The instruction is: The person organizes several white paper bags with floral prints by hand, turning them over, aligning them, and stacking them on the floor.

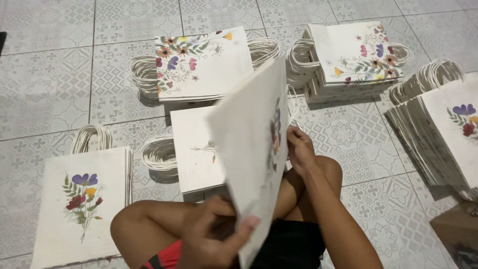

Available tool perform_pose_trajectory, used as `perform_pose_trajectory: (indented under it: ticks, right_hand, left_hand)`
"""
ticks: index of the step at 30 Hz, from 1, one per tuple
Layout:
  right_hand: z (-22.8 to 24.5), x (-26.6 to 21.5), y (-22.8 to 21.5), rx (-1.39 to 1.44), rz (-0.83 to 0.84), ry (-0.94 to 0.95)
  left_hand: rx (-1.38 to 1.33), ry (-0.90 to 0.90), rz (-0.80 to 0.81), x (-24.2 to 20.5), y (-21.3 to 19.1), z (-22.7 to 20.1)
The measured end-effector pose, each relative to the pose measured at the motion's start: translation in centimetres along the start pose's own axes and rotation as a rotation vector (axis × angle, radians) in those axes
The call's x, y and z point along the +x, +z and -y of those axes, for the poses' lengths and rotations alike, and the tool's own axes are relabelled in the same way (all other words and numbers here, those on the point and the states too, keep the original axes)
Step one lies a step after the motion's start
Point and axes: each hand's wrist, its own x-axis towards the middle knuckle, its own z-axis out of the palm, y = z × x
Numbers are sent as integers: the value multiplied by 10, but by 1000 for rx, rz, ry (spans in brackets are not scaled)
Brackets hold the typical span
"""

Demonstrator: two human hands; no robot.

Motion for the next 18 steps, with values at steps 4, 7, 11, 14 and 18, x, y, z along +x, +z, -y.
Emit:
perform_pose_trajectory:
  ticks: [4, 7, 11, 14, 18]
  right_hand:
    - [-96, 64, -61, 685, 704, -6]
    - [-83, 54, -49, 524, 405, 108]
    - [-64, 41, -37, 302, 2, 254]
    - [-49, 33, -26, 130, -292, 361]
    - [0, 13, -11, 122, 73, -15]
  left_hand:
    - [-163, 123, 249, 10, 24, -38]
    - [-184, 91, 313, 6, 34, -44]
    - [-302, 3, 411, 11, 33, -45]
    - [-215, 47, 292, 19, 23, -33]
    - [204, -76, -84, 30, -14, -2]
